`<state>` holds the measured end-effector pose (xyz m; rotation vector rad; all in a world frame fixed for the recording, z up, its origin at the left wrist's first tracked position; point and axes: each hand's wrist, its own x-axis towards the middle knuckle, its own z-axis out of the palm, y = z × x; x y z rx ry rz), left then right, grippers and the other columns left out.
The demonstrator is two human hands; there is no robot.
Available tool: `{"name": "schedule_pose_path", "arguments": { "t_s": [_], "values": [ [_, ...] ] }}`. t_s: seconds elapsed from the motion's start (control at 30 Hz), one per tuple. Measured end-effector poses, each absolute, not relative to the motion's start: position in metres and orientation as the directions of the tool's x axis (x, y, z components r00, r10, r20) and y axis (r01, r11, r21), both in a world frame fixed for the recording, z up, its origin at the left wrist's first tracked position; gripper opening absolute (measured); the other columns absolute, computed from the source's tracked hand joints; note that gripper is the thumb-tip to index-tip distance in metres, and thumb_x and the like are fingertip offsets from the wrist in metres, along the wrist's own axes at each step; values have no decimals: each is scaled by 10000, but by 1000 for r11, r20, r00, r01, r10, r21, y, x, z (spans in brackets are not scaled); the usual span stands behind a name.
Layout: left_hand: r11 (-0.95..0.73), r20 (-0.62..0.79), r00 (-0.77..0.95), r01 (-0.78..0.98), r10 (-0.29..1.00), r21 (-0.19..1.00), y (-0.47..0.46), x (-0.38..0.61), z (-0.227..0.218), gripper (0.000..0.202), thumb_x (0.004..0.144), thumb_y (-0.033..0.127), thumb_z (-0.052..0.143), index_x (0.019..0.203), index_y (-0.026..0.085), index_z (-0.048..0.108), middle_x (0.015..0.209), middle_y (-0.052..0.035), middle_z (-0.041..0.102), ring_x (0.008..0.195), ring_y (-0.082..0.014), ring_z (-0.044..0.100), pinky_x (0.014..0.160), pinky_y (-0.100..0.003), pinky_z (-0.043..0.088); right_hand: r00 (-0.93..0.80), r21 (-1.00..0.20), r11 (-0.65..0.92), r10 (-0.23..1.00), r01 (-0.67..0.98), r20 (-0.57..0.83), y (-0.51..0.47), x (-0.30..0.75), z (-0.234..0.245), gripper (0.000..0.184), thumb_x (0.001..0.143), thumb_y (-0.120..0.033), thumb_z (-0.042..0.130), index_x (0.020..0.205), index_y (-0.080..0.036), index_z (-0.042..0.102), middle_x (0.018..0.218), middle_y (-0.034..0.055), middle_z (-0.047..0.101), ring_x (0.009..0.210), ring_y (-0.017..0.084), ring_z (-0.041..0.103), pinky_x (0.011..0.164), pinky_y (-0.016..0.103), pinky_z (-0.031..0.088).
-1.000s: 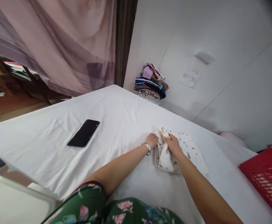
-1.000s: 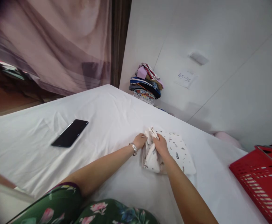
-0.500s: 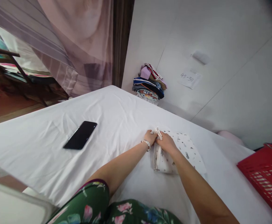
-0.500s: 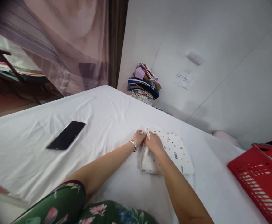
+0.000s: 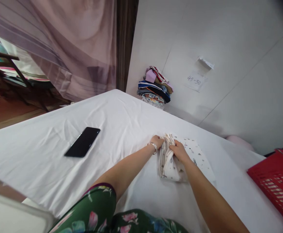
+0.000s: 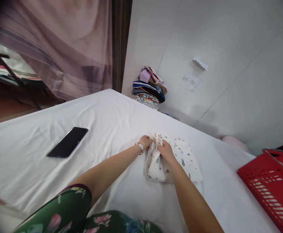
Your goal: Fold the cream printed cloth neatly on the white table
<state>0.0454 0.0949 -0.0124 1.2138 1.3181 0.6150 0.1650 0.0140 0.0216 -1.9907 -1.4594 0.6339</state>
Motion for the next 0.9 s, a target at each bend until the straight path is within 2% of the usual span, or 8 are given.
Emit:
{"name": "schedule_pose_path", "arguments": {
  "t_s": [0.2, 0.33, 0.4, 0.53, 0.7, 0.8, 0.9],
  "values": [
    [180, -273, 172, 418, 947, 890, 102, 37, -10, 282, 760, 291, 558, 1004, 152, 577, 996, -124, 653, 925, -214, 613, 751, -270, 443, 264, -644, -227, 964, 730, -40, 15, 155, 30, 308, 635, -234, 437, 894, -181, 595, 667, -16, 578, 615, 150, 506, 534, 217, 335],
    [124, -234, 194, 456, 953, 881, 101, 37, -11, 460, 743, 386, 581, 1132, 148, 516, 1026, -130, 646, 987, -229, 589, 807, -283, 424, 267, -589, -245, 962, 770, -52, 16, 153, 36, 279, 644, -229, 433, 872, -192, 590, 672, -7, 578, 638, 161, 520, 542, 224, 336],
    [112, -230, 206, 464, 951, 879, 101, 38, -12, 506, 702, 363, 629, 1147, 155, 508, 1033, -124, 646, 993, -228, 588, 813, -279, 423, 270, -554, -257, 961, 792, -59, 17, 153, 41, 275, 649, -226, 436, 876, -194, 589, 691, 1, 590, 653, 165, 527, 545, 225, 335],
    [142, -258, 198, 463, 946, 875, 104, 40, -16, 449, 695, 241, 620, 1125, 158, 522, 1024, -119, 649, 947, -218, 609, 778, -269, 447, 279, -459, -284, 957, 842, -81, 19, 149, 51, 256, 650, -217, 461, 866, -199, 598, 728, 27, 619, 685, 182, 536, 555, 232, 329],
    [209, -322, 200, 441, 925, 873, 106, 38, -14, 428, 726, 199, 569, 1147, 142, 515, 982, -126, 661, 797, -216, 644, 665, -268, 473, 257, -394, -284, 959, 874, -122, 24, 141, 42, 273, 641, -186, 487, 880, -199, 618, 839, 61, 657, 789, 218, 565, 614, 249, 352],
    [249, -359, 218, 410, 907, 878, 104, 36, -8, 458, 755, 265, 553, 1192, 142, 489, 963, -117, 667, 684, -202, 645, 578, -263, 472, 245, -394, -280, 960, 875, -137, 27, 141, 36, 282, 643, -192, 491, 894, -189, 619, 865, 74, 659, 811, 232, 567, 625, 258, 355],
    [282, -381, 228, 370, 896, 885, 101, 34, -1, 554, 790, 434, 506, 1243, 120, 444, 999, -135, 653, 675, -210, 640, 549, -275, 470, 220, -429, -259, 966, 865, -139, 26, 142, 37, 252, 660, -222, 493, 877, -195, 619, 850, 58, 657, 800, 221, 566, 632, 255, 360]
  ]
}}
